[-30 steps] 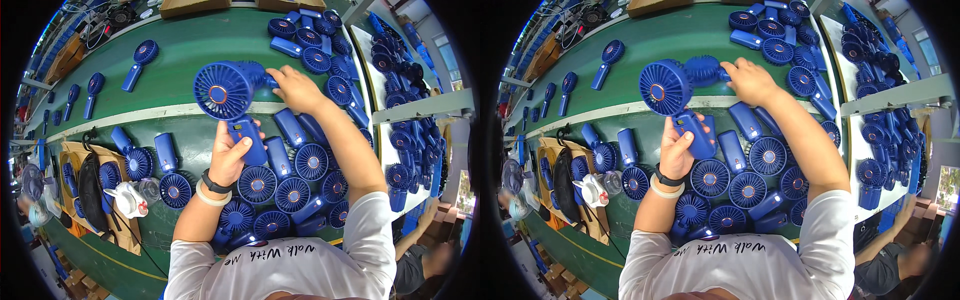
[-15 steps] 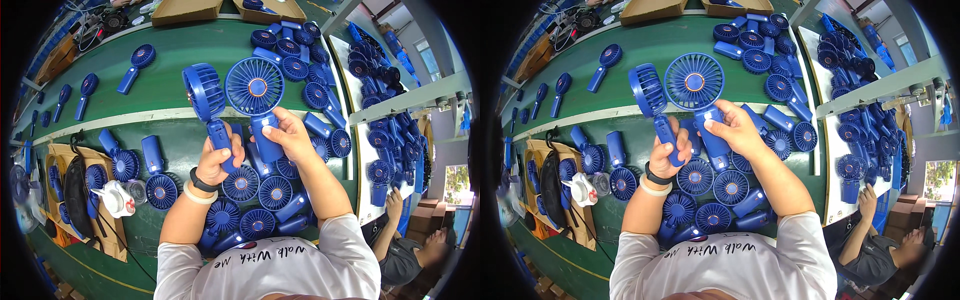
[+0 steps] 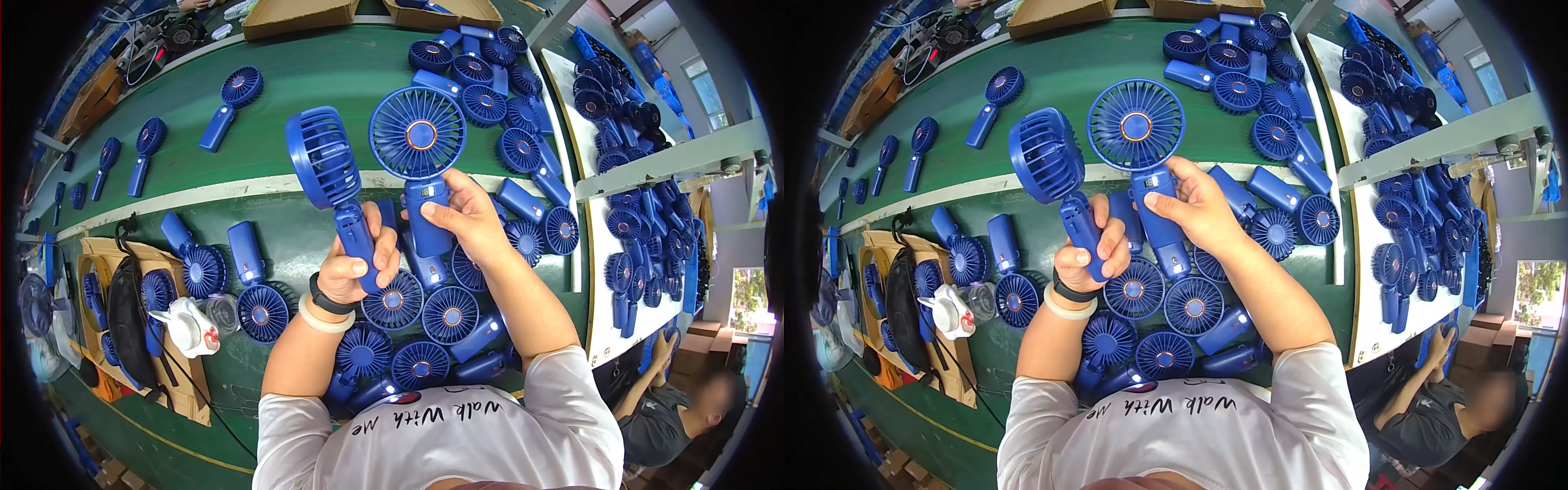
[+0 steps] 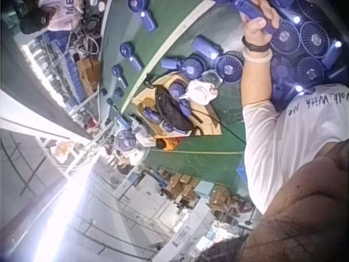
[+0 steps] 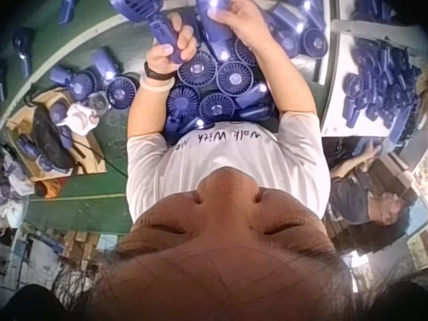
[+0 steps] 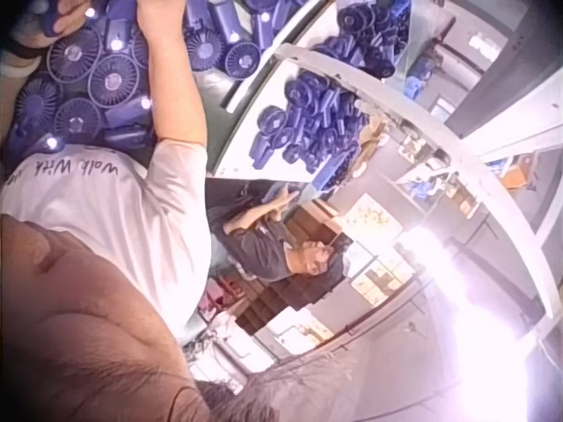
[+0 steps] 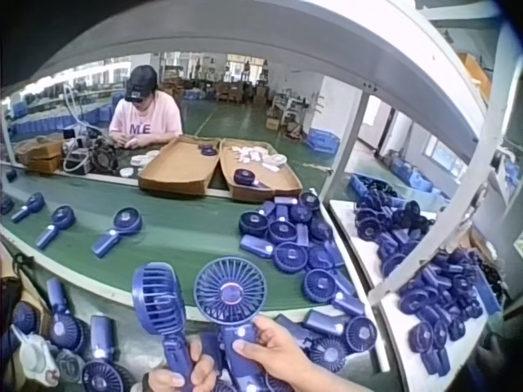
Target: The person assembles blue handheld fans at a factory workstation. They pick up fan bodies and fan heads, attach the heads to the bodies, and test the fans by pressing a button to activate the blades. The person handles multiple fans one at a time, placing completed units on the table.
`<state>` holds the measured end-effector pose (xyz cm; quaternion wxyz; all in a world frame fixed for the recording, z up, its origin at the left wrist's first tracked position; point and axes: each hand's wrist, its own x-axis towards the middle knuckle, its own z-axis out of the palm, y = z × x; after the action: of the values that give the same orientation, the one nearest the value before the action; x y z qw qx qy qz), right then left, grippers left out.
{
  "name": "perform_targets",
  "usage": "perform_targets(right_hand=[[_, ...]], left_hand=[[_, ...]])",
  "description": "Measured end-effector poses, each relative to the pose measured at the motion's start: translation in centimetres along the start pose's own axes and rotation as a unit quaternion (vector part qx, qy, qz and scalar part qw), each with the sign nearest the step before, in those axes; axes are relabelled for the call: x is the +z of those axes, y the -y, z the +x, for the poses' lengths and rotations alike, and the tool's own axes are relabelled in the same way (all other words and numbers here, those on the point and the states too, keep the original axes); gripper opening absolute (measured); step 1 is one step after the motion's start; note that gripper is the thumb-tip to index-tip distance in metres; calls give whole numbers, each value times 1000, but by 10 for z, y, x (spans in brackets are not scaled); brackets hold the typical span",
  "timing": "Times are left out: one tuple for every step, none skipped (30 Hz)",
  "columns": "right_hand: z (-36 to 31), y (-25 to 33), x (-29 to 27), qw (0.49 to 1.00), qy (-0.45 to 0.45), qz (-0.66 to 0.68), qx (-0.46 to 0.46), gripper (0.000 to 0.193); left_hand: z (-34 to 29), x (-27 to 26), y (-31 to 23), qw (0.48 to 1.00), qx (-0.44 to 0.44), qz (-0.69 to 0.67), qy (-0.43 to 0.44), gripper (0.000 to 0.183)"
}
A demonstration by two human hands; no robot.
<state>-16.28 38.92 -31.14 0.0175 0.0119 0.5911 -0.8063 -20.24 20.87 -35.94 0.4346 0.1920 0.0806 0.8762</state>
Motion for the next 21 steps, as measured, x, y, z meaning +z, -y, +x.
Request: perform_targets(right_hand=[[1,-2,1,1000,-12,-1,-9,36],[2,-4,3,1000,-25,-2,-17,34],[2,-5,3,999,-38,-6,-27,32],[2,-5,0,999,-29,-9,-12,35],[2,-4,-5,1000,-21,-13,3,37],[2,-3,-8,1000,-13,-17,18,40],[2,-3,-8,1000,-18,-15,16,40],[1,-3,-7,1000,-23,-13,14,39],[1,-3,-6,999,-28,-10,12,39],[1,-3,-7,999,-32,-10,11,39],[2,-4,-8,999,-37,-11,11,39],[2,-5,-9,999,-40,-11,10,39],[2,-6,-9,999,-41,-10,8,39],[3,-8,-10,999,-41,-9,6,38],[3,-9,-10,999,-43,-9,4,38],[3,-8,-9,999,-48,-8,4,38],[4,-7,-7,999,-54,-6,4,37],[3,-7,-6,998,-60,-5,3,37],[3,-8,-7,998,-60,-3,2,36],[3,-9,-8,998,-60,-2,1,36],[3,-10,-8,998,-58,0,-1,35]], left_hand=[[0,1,0,1000,-4,6,0,44],[-1,0,-1,1000,-2,12,-4,43],[-1,-1,0,1000,0,16,-5,42],[-1,-1,1,1000,2,21,-6,41],[0,0,1,999,14,41,-12,40],[1,3,2,998,25,60,-17,39],[3,4,4,996,36,79,-23,38],[4,5,6,989,49,130,-59,37],[4,5,9,977,62,181,-96,35],[5,5,11,961,74,230,-132,34],[1,1,8,961,44,243,-125,33],[1,-2,8,959,59,247,-128,33],[1,-4,9,956,74,251,-130,33],[1,-5,8,954,89,255,-132,34],[1,-5,8,955,90,244,-139,36],[1,-4,8,957,91,234,-146,38],[1,-3,7,958,92,223,-153,41],[1,-2,7,959,87,221,-152,47],[2,0,7,960,82,219,-151,53],[2,2,6,962,77,217,-150,59],[3,3,7,964,74,214,-139,66]])
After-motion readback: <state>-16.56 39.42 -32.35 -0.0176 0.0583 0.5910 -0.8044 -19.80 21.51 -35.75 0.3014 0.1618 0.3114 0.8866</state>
